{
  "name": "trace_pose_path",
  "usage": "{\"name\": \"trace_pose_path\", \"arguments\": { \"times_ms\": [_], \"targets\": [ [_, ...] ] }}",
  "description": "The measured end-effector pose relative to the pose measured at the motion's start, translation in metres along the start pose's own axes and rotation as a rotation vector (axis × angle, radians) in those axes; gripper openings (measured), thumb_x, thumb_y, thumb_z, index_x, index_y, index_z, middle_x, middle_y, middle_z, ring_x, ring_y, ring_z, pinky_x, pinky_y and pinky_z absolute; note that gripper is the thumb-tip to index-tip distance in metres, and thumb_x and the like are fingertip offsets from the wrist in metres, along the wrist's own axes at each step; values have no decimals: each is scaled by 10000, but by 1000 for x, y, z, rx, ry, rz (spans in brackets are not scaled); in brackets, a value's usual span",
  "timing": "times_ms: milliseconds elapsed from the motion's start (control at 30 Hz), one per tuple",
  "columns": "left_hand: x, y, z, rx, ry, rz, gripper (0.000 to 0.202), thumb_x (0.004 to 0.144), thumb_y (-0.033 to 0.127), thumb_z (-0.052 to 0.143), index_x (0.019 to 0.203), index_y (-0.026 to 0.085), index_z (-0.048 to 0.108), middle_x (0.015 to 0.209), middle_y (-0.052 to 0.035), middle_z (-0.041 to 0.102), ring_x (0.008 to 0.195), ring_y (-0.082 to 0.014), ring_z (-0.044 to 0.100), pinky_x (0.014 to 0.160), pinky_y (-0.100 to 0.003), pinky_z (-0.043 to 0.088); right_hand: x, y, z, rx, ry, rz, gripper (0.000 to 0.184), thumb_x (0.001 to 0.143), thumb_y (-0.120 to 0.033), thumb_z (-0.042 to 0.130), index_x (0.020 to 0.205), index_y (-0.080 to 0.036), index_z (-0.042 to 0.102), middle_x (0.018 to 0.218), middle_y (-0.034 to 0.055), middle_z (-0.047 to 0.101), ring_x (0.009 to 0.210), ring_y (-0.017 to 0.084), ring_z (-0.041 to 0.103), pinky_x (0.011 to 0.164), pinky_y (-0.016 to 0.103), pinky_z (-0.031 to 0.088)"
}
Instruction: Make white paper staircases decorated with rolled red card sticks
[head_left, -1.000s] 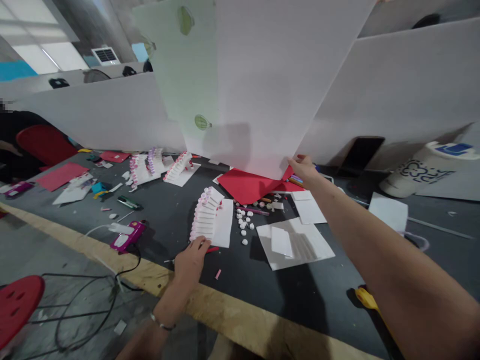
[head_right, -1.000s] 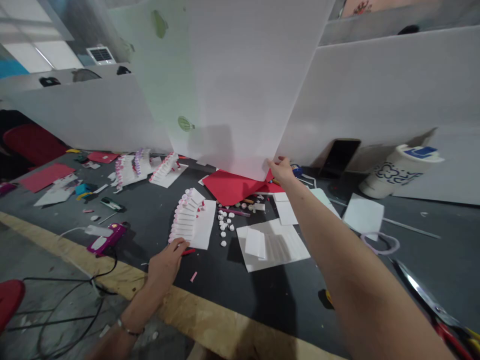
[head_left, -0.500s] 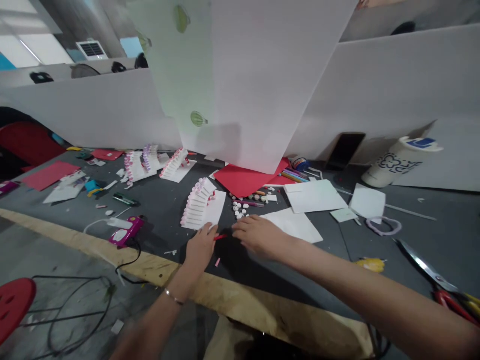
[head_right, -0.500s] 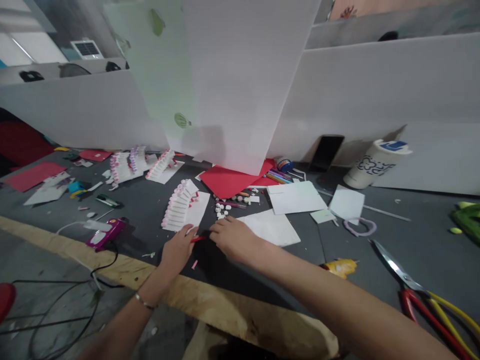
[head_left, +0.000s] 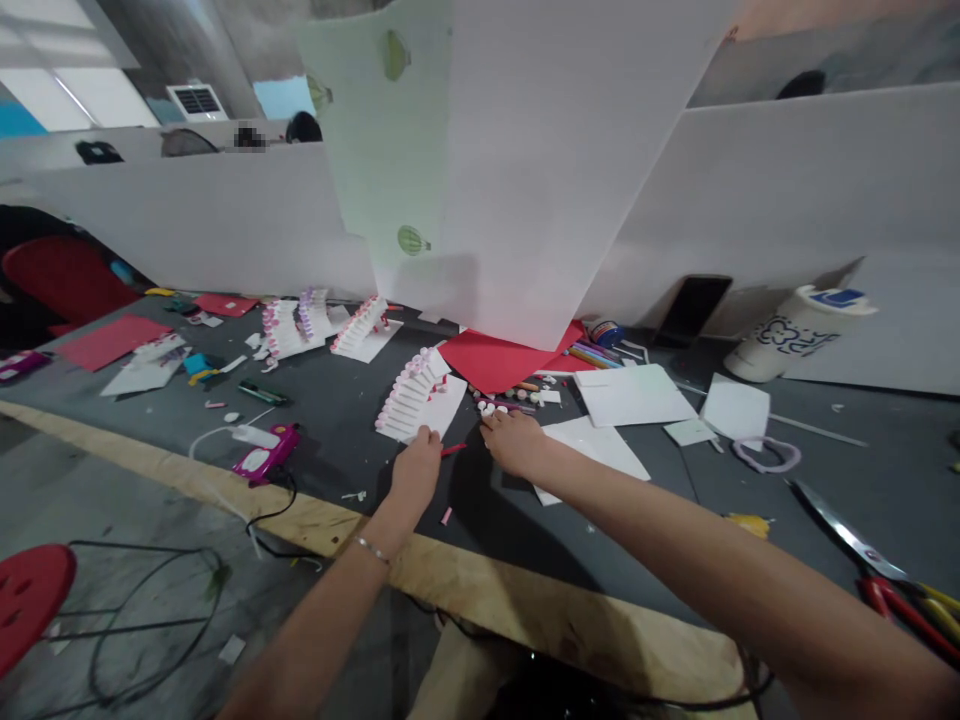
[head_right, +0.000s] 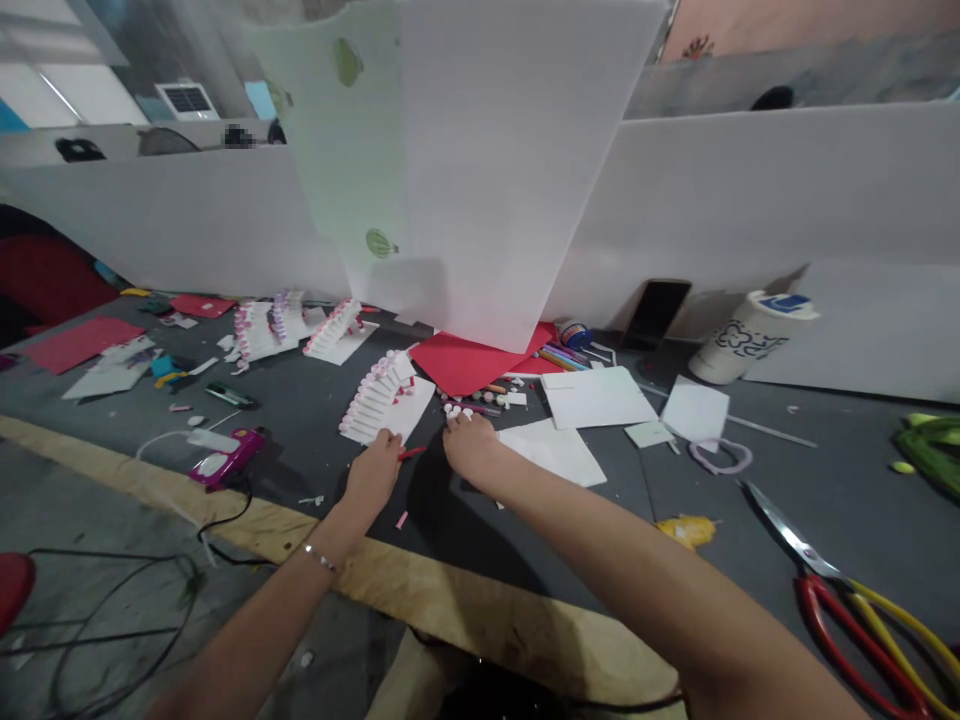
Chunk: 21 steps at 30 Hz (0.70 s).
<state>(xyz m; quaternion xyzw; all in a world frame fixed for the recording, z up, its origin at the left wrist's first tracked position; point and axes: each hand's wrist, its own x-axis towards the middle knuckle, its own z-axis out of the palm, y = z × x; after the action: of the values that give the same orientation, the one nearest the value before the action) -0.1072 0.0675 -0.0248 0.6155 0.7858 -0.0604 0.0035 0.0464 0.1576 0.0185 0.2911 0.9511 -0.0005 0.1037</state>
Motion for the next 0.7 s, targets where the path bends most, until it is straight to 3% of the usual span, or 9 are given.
{"name": "trace_pose_path", "arguments": {
  "times_ms": [167, 300, 400, 500, 567, 633, 700],
  "targets": [
    [16, 0, -3, -9, 6, 13, 298, 952, 116, 344, 1157, 141, 560, 1136, -124, 544, 925, -214, 660, 716, -308, 536, -45, -8, -7, 19, 75, -83, 390, 894, -156, 509, 1270, -141, 611, 1437, 143, 505, 1308, 276, 473, 1042, 395, 399],
    [16, -7, -7, -34, 22, 6, 300, 933, 115, 395, 1189, 148, 546, 1166, -123, 538, 921, -215, 658, 730, -321, 535, -106, -12, 0, 155, 339, -214, 379, 897, -224, 556, 1271, -189, 604, 1383, 123, 563, 1267, 271, 514, 1053, 447, 399],
    [0, -2, -11, -178, 132, 0, 377, 907, 156, 482, 1285, 158, 490, 1247, -135, 500, 957, -221, 647, 759, -319, 532, -150, -7, 9, 277, 462, -160, 313, 906, -166, 514, 1196, -197, 627, 1263, 113, 642, 1149, 248, 589, 940, 428, 480],
    [-27, 19, -14, -464, 205, 126, 320, 911, 208, 493, 1226, 165, 527, 1178, -116, 527, 1013, -212, 618, 848, -322, 517, -183, -9, 6, 475, 551, -98, 243, 935, -135, 451, 1032, -207, 661, 961, 64, 725, 825, 167, 656, 726, 297, 527],
    [-45, 42, -17, -653, 168, 264, 239, 928, 204, 439, 1119, 169, 579, 1107, -97, 556, 1014, -196, 605, 902, -330, 499, -201, -18, -5, 667, 562, -145, 259, 962, -164, 433, 1095, -231, 646, 888, 33, 723, 767, 131, 654, 682, 231, 523],
    [-59, 65, -20, -785, 100, 358, 248, 949, 219, 381, 1054, 176, 602, 1059, -87, 582, 971, -182, 602, 900, -333, 495, -216, -31, -17, 872, 429, -286, 279, 975, -277, 474, 1221, -289, 603, 945, 14, 722, 839, 120, 667, 746, 204, 527],
    [-66, 84, -23, -867, 28, 404, 259, 953, 237, 367, 1011, 175, 612, 1027, -87, 610, 942, -182, 601, 872, -324, 495, -229, -41, -23, 1036, 342, -369, 244, 970, -355, 478, 1147, -355, 647, 869, -18, 725, 794, 113, 677, 688, 165, 523]
  ]
}}
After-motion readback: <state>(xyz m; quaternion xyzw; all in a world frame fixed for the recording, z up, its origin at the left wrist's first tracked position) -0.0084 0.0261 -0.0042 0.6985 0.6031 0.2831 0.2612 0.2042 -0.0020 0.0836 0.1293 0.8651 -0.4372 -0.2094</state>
